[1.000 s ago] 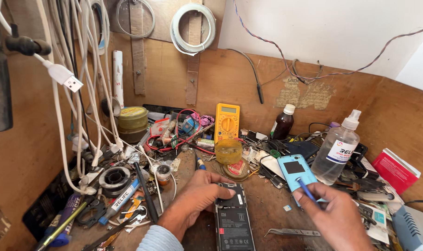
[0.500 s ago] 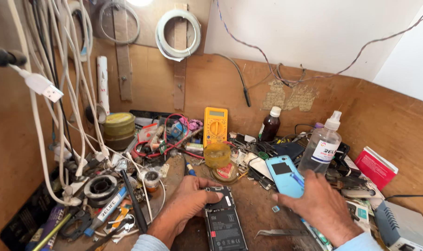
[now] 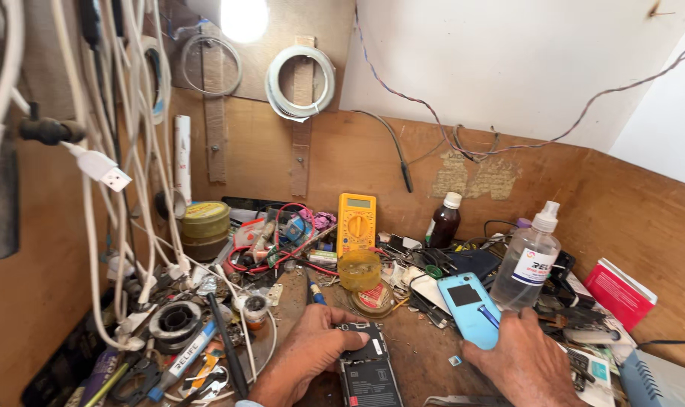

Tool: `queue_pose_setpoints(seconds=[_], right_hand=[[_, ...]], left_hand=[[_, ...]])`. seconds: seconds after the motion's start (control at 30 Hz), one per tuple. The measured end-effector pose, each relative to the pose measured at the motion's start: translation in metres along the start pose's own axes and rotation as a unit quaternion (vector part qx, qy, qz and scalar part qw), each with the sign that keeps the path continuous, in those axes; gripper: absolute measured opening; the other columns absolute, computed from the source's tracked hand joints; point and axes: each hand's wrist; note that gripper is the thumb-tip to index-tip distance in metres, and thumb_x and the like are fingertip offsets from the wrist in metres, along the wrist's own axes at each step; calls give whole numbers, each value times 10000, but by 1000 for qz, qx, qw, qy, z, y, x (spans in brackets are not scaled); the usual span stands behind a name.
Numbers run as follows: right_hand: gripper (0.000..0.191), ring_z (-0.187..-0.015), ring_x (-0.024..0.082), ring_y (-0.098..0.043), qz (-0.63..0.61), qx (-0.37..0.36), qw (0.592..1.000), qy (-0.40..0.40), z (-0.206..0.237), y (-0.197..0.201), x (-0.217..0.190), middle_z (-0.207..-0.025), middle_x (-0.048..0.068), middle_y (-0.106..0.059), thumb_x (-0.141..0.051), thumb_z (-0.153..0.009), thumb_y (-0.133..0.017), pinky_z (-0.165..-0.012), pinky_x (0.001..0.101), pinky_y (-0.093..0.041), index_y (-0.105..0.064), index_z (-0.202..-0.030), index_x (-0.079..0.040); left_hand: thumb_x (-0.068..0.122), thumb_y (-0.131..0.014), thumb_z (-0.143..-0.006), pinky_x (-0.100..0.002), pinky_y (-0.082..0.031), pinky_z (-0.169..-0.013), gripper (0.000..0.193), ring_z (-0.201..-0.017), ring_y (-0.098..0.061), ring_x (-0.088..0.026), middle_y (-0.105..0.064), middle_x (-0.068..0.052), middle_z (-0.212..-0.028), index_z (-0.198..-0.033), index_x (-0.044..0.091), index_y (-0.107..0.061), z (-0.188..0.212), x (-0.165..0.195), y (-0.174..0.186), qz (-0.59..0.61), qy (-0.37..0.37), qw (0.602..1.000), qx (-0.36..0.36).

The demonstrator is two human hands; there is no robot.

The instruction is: The person uses a small screwdriver to remove screws from a disassembled mobile phone on a cluttered workbench. The person then uses the screwdriver to pry and lift a small component from the phone's internal frame.

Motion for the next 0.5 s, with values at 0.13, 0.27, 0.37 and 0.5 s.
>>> queue_pose_setpoints(seconds=[0.13, 0.27, 0.37, 0.5], right_hand=[[884, -1195, 355, -668, -33, 3, 999, -15, 1, 7, -1, -1361, 178, -615, -478, -663, -853, -1000, 451, -570, -535, -1389, -86], [694, -1129, 375, -732, -70, -2, 996, -47, 8, 23, -6, -1177, 215, -768, -463, -719, -803, -1018, 448, -565, -695, -1319, -131], [746, -1099, 401, -731, -105, 29, 994, -25, 6, 37, -14, -1112, 256, -759, -474, -692, -807, -997, 460, -573, -655, -1306, -78], [814, -1017, 380, -761, -138, 44, 989, 24, -7, 36, -43, -1086, 263, -750, -467, -654, -823, -943, 444, -584, -617, -1316, -40]], left_hand=[[65, -717, -800, -309, -578, -613, 343, -683, -705, -167, -747, -91, -853, -1132, -15, -687, 0, 2, -2, -23, -1, 1000, -15], [65, -724, -801, -293, -579, -619, 344, -694, -710, -155, -755, -86, -866, -1133, -17, -696, -2, 2, -1, -37, -10, 999, -14], [70, -722, -796, -283, -570, -599, 340, -680, -704, -151, -756, -87, -857, -1124, -23, -719, -2, 0, -1, -42, -15, 999, -24], [78, -725, -794, -276, -576, -593, 331, -683, -707, -133, -758, -70, -855, -1109, -25, -725, -2, 0, 0, -52, -22, 998, -22]])
Point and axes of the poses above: each hand's wrist, its own z-axis away from the middle knuckle, its own y-axis out of the back of the hand, x = y × z
